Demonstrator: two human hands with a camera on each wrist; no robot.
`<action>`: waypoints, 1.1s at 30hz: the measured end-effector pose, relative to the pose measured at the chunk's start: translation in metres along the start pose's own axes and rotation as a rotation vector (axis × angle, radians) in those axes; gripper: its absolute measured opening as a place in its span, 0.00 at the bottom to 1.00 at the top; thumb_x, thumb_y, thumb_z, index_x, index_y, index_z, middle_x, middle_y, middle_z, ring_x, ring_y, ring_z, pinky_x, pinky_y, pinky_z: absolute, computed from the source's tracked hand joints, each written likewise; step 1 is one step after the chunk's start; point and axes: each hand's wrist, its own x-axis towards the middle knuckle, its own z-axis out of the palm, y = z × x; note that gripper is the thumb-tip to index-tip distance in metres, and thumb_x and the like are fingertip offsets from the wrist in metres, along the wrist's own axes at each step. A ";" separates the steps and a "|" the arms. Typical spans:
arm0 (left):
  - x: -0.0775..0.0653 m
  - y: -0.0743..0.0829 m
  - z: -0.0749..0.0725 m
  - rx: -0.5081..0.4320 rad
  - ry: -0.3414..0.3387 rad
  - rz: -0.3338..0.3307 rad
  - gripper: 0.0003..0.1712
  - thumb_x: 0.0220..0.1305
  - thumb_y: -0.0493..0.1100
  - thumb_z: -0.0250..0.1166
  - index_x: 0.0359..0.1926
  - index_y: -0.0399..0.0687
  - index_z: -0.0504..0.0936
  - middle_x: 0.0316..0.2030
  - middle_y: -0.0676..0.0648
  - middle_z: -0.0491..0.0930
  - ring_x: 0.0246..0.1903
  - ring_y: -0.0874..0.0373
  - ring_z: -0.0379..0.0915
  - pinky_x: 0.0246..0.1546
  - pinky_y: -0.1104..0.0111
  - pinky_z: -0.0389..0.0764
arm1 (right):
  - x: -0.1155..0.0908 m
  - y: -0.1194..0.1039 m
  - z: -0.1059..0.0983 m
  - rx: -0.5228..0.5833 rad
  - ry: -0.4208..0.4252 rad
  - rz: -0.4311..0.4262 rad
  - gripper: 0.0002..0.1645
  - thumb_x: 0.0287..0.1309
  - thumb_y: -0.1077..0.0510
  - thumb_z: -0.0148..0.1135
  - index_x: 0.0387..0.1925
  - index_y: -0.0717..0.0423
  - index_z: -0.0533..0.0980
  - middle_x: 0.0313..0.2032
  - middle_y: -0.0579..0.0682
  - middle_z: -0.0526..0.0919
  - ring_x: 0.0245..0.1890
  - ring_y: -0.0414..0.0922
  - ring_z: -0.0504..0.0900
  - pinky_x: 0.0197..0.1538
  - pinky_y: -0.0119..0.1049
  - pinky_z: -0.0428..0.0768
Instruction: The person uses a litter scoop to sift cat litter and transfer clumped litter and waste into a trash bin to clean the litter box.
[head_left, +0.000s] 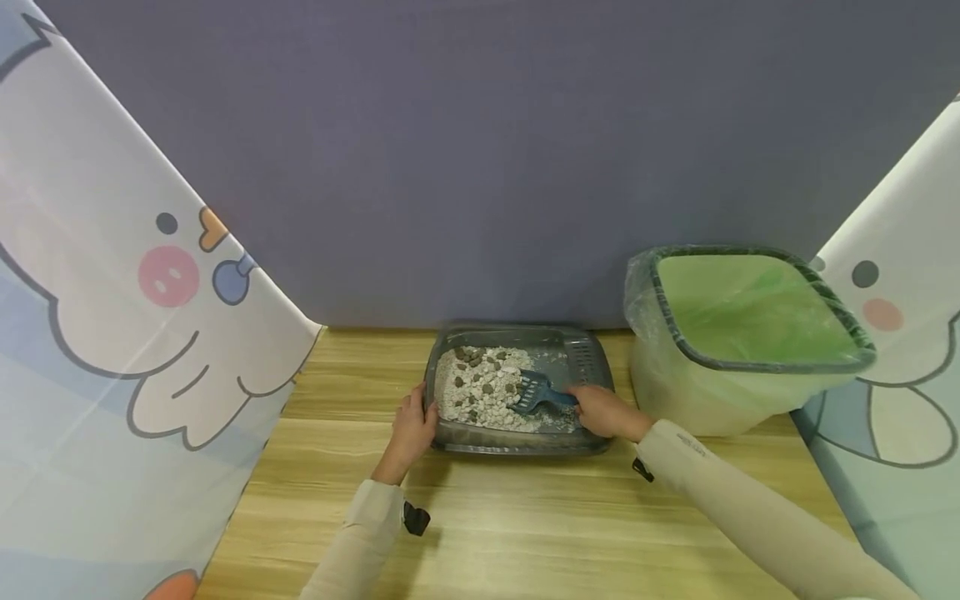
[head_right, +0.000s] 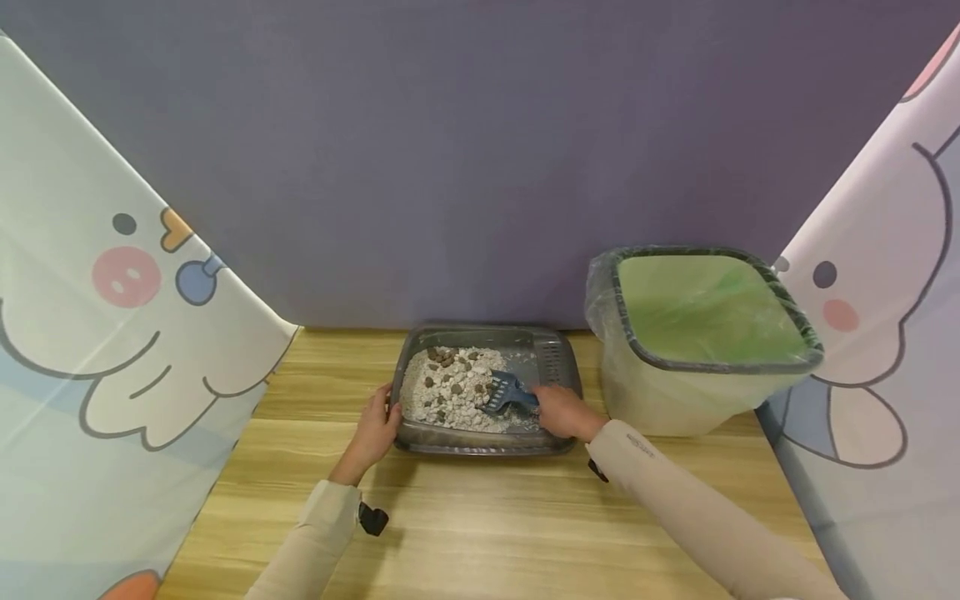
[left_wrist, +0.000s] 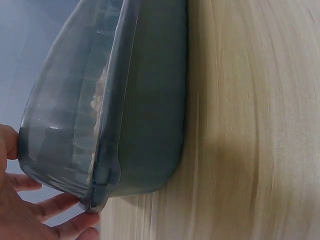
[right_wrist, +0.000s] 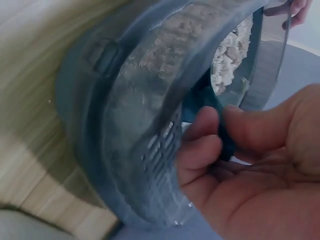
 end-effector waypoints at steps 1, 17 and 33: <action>0.000 0.000 0.000 -0.001 -0.003 0.001 0.28 0.72 0.43 0.49 0.68 0.36 0.57 0.52 0.29 0.66 0.50 0.31 0.63 0.47 0.39 0.63 | 0.004 -0.001 0.001 0.004 -0.010 0.008 0.26 0.63 0.69 0.50 0.63 0.69 0.64 0.56 0.65 0.73 0.55 0.60 0.72 0.53 0.52 0.71; 0.000 0.002 -0.001 0.029 0.020 0.015 0.28 0.71 0.43 0.50 0.67 0.36 0.59 0.52 0.31 0.68 0.49 0.33 0.64 0.45 0.38 0.62 | 0.055 -0.020 0.047 0.201 0.206 0.011 0.17 0.68 0.66 0.47 0.56 0.68 0.67 0.44 0.61 0.76 0.24 0.45 0.71 0.27 0.41 0.68; -0.002 0.002 -0.001 0.005 0.008 0.009 0.28 0.72 0.43 0.49 0.68 0.37 0.57 0.52 0.31 0.67 0.50 0.33 0.62 0.46 0.40 0.63 | 0.026 -0.015 0.052 0.390 0.384 -0.132 0.21 0.71 0.62 0.44 0.63 0.59 0.63 0.35 0.52 0.72 0.21 0.42 0.65 0.25 0.36 0.68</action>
